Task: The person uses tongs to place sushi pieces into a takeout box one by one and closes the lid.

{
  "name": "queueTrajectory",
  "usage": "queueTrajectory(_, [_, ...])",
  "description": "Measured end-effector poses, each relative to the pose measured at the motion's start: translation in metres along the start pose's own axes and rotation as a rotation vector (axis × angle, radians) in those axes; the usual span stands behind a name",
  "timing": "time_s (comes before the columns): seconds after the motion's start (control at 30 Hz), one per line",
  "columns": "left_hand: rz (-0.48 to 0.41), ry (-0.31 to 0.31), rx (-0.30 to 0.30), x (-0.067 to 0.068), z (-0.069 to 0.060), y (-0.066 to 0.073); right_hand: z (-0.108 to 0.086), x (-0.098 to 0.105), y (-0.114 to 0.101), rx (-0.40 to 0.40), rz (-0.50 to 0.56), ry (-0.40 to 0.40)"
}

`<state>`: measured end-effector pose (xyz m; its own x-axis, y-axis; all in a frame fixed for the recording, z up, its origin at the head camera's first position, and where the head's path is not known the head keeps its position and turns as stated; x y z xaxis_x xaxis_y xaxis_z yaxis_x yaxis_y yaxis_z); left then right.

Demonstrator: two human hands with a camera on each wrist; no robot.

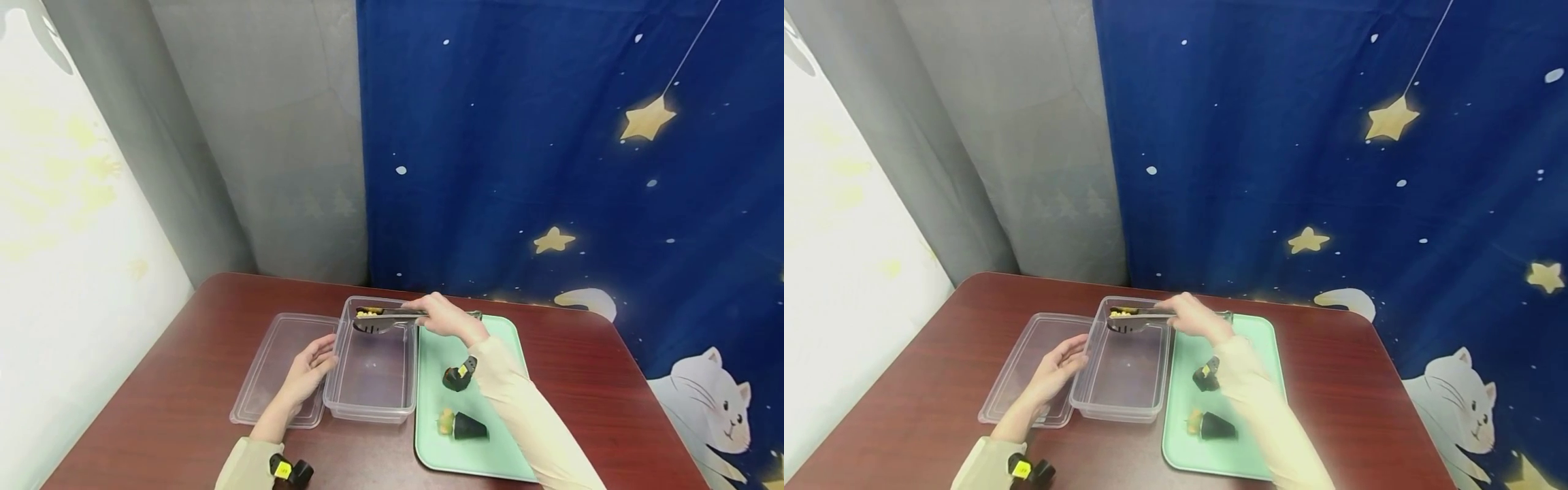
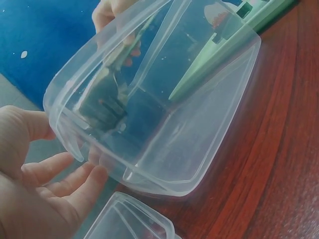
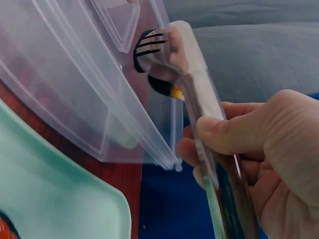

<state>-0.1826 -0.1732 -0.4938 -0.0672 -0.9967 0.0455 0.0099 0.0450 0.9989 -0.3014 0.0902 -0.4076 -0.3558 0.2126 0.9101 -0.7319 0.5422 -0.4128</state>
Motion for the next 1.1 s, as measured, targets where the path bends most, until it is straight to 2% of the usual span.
queueTrajectory(0.53, [0.018, -0.010, -0.016, 0.000, 0.000, -0.001, 0.034, -0.010, -0.020, -0.131, -0.121, -0.117])
queueTrajectory(0.7, [0.020, -0.009, -0.012, 0.000, 0.000, -0.001, 0.038, -0.013, -0.023, -0.149, -0.145, -0.137])
queueTrajectory(1.0, [0.028, -0.024, -0.007, 0.000, 0.001, 0.000, 0.041, -0.012, -0.028, -0.192, -0.120, -0.163])
queueTrajectory(1.1, [0.031, -0.032, -0.002, 0.001, 0.000, 0.001, 0.037, -0.009, -0.029, -0.179, -0.123, -0.160])
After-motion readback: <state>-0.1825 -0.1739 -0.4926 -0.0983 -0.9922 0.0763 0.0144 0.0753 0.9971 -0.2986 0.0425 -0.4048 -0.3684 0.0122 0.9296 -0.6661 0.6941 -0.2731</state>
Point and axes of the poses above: each hand's wrist, its own z-axis towards the middle knuckle, its own x-axis out of the back of the hand, y = z × x, the point moved 1 cm from there along z, towards the middle knuckle, and after that the axes turned 6 degrees about -y, right-handed, at the moved point
